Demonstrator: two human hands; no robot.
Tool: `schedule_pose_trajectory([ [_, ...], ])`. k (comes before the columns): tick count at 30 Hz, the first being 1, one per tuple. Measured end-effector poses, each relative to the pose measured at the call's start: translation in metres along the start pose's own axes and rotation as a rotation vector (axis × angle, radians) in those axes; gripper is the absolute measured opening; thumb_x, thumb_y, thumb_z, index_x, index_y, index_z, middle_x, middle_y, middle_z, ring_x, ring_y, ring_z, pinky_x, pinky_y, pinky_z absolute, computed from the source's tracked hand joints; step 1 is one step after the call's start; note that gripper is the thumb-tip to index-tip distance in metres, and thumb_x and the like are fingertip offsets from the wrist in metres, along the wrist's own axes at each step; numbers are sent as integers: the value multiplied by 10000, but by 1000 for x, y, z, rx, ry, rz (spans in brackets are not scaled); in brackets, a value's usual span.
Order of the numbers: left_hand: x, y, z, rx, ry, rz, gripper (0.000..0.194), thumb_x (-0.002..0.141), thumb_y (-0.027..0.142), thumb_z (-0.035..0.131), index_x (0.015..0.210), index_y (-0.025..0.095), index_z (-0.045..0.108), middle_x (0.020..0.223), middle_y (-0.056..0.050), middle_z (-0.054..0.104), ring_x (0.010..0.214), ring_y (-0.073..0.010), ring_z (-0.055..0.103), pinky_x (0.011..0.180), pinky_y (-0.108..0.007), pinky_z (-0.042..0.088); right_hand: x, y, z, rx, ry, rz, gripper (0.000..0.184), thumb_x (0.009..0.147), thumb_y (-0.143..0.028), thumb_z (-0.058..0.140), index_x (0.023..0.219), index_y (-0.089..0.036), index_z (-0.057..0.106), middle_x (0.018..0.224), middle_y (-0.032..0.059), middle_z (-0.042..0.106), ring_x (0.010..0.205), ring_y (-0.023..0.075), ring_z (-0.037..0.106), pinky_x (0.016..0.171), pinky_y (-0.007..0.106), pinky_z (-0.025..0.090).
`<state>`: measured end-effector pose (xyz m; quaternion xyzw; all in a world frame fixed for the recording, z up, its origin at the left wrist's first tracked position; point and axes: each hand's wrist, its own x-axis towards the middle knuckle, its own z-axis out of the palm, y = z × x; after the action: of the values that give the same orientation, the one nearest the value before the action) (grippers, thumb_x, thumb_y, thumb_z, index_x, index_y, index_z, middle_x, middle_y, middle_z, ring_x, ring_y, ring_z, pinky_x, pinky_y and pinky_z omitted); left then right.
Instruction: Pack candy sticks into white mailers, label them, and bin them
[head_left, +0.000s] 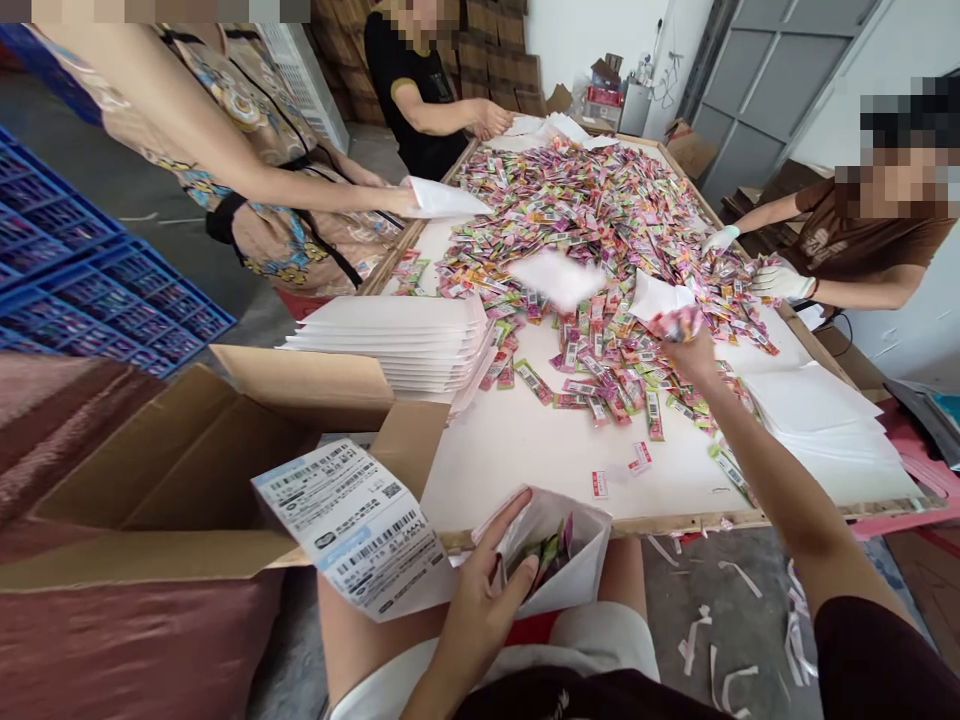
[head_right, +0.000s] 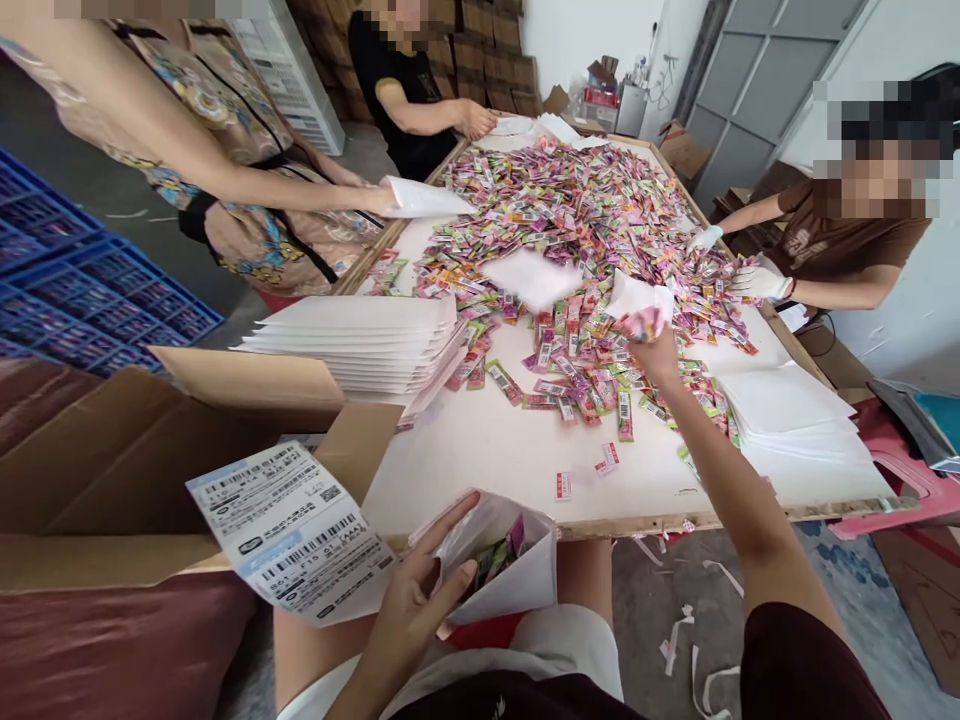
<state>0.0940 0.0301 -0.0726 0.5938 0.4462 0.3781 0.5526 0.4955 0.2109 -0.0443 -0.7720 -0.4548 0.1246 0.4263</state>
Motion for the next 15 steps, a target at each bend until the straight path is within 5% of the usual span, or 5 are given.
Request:
schedule_pose_trajectory([
  [3, 1, -1, 4, -13, -14, 8, 557, 892, 354, 605, 1422, 200, 530, 1520, -103, 494, 1446, -291, 371, 1205, -464, 254, -29, 2, 31, -208, -214, 79, 484, 669, -152, 733, 1119, -144, 554, 947, 94, 685, 755, 217, 646, 600, 303, 503],
  [7, -2, 3, 7, -32, 48, 11, 542, 878, 361, 606, 1398, 212, 561, 1494, -89, 528, 1422, -301, 410, 1202, -474, 260, -46, 12, 60, -502, -300, 131, 453, 706, -214, 761, 1084, -119, 529, 992, 153, 666, 851, 270, 649, 611, 297, 468],
  [13, -3, 11, 2, 5, 26, 2, 557, 857, 359, 624, 1389, 202, 571, 1484, -88, 539, 1411, -314, 425, 1184, -478, 304, -37, 18, 42, -484, -346, 193, 344, 662, -157, 771, 930, -155, 555, 809, 79, 658, 723, 235, 639, 580, 270, 427],
  [15, -2, 11, 1, 10, 22, -10, 567, 850, 370, 626, 1388, 202, 572, 1481, -87, 543, 1402, -326, 435, 1168, -496, 330, -35, 22, 28, -405, -274, 180, 349, 688, -177, 750, 972, -160, 547, 844, 82, 660, 762, 240, 635, 625, 286, 443],
])
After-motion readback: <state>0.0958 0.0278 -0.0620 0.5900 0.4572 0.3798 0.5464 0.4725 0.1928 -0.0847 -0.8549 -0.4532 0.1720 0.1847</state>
